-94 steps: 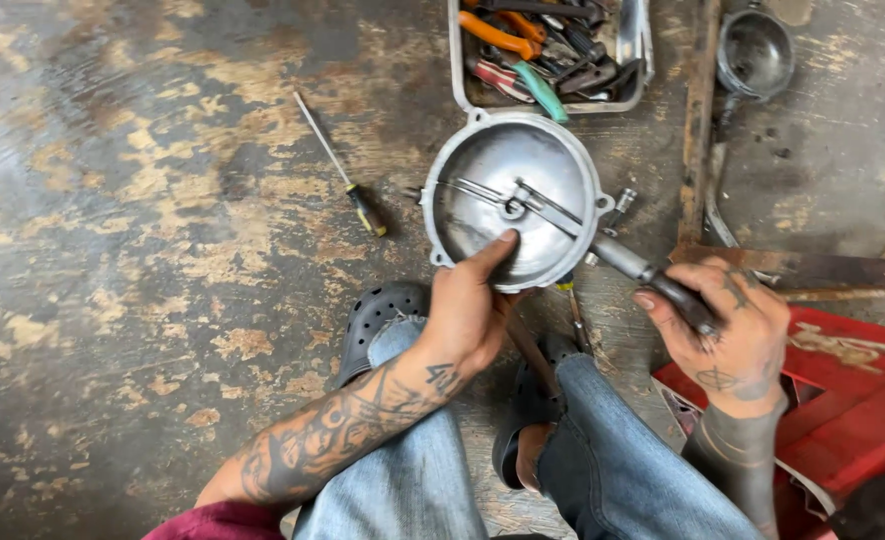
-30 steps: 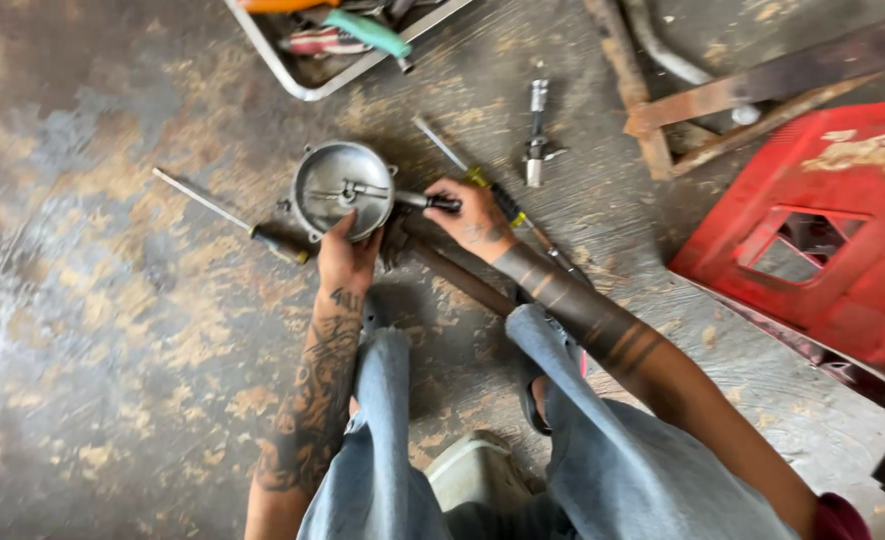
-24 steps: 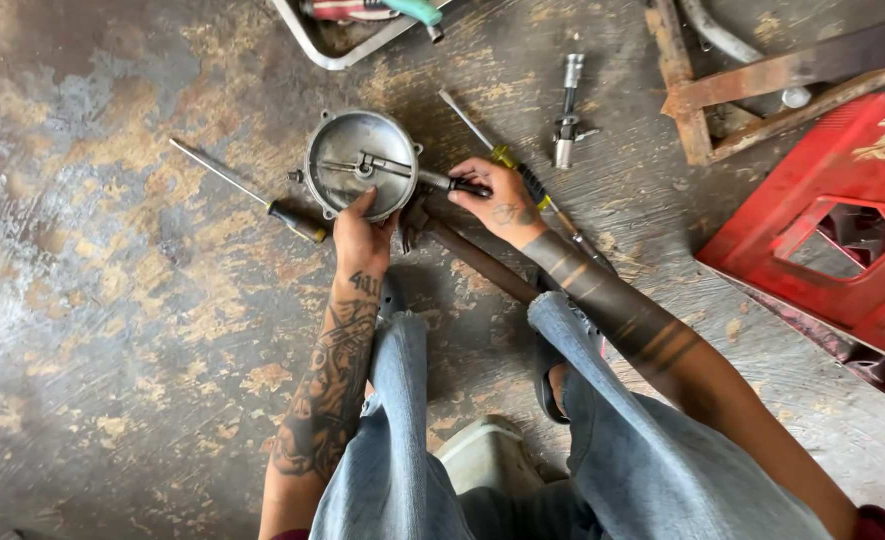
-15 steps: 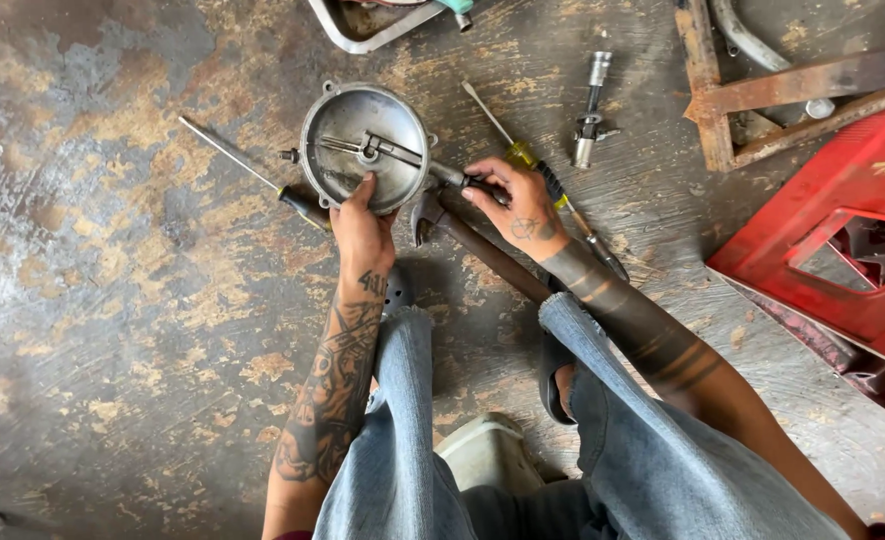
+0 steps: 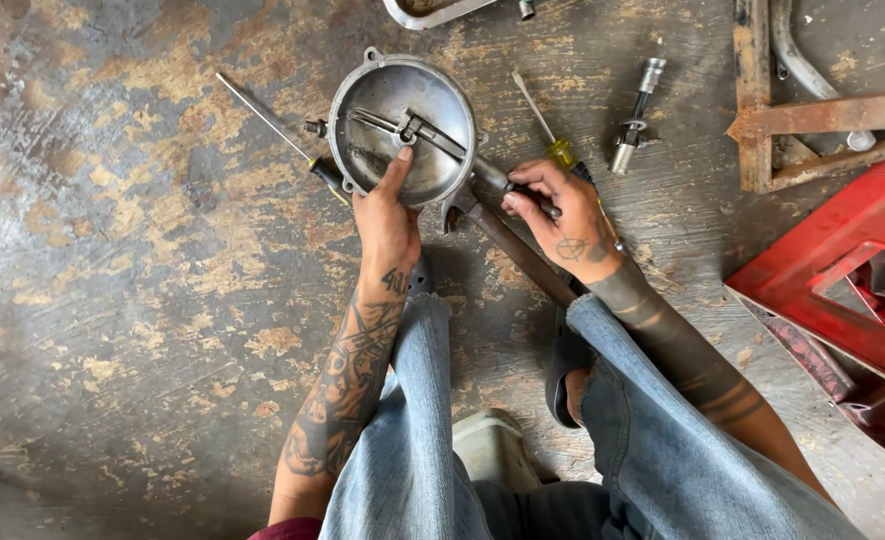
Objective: Assembling and inspecting motorcycle engine components using hands and a hammer
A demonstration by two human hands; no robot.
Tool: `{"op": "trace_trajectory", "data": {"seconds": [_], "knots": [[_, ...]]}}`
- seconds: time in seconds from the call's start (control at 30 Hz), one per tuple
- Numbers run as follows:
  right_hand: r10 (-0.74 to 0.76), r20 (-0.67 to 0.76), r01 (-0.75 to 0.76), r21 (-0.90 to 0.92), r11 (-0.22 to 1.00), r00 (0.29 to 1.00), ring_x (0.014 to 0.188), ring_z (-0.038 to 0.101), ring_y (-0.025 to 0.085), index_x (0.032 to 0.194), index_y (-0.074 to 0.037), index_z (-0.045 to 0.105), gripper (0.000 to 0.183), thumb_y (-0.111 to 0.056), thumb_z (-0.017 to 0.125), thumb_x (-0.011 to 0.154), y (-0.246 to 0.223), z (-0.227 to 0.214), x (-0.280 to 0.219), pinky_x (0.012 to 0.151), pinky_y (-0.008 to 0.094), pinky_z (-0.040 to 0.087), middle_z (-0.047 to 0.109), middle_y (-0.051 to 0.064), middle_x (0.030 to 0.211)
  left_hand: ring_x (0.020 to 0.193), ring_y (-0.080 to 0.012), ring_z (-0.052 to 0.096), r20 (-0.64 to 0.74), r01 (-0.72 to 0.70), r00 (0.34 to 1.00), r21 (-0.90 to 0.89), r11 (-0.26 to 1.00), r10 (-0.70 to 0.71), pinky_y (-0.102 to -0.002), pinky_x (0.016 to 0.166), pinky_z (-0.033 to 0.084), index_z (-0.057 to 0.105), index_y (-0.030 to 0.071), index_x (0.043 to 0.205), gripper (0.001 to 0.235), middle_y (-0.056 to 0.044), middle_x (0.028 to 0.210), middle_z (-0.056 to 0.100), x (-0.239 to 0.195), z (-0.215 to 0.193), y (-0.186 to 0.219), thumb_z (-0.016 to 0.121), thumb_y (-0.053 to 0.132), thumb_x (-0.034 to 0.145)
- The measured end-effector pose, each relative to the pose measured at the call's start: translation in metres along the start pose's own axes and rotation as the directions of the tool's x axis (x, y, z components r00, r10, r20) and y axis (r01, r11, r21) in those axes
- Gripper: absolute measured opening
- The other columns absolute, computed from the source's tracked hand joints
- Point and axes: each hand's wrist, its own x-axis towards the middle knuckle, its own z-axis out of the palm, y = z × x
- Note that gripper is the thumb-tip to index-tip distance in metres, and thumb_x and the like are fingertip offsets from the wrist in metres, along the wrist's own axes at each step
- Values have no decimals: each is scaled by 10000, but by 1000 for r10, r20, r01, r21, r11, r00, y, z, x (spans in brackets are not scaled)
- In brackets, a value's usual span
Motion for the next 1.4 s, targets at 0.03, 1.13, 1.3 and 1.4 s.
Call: {"op": "trace_trajectory", "data": {"seconds": [0.03, 1.13, 1.3, 1.4], "knots": [[-23, 0, 23, -51, 998, 1000, 889, 739, 349, 1143, 47, 655, 162, 2, 686, 991, -1, -1, 1, 801, 478, 589, 699, 213, 1057, 829, -322, 784, 2, 4, 1000, -1, 1000, -4, -517, 709, 673, 688, 10, 1131, 426, -165, 963, 762, 0, -1, 0, 899, 75, 767], [306, 310, -419, 424, 803, 900, 1063, 640, 380, 1570, -23, 310, 920, 46, 777, 781, 0, -30, -19, 865, 455, 590, 570, 308, 1262, 926, -230, 763, 148, -336, 935, 94, 937, 321, -425, 857, 652, 701, 63, 1116, 400, -118, 1009, 766, -14, -13, 47, 937, 100, 795], [366, 294, -467, 479, 743, 883, 1066, 677, 295, 1490, -14, 423, 671, 3, 699, 878, 2, -37, -26, 875, 399, 590, 632, 217, 1219, 899, -311, 789, 128, -161, 976, -128, 979, 177, -464, 818, 670, 703, 7, 1097, 345, -170, 978, 767, -14, -16, 52, 889, 34, 808], [350, 216, -411, 425, 806, 911, 1046, 678, 313, 1474, 24, 429, 682, 2, 726, 861, -9, -40, -23, 863, 382, 582, 631, 254, 1219, 867, -336, 781, 88, 124, 990, -187, 974, -109, -472, 787, 675, 679, -56, 1068, 316, -210, 991, 754, -19, -8, 54, 845, 33, 814]]}}
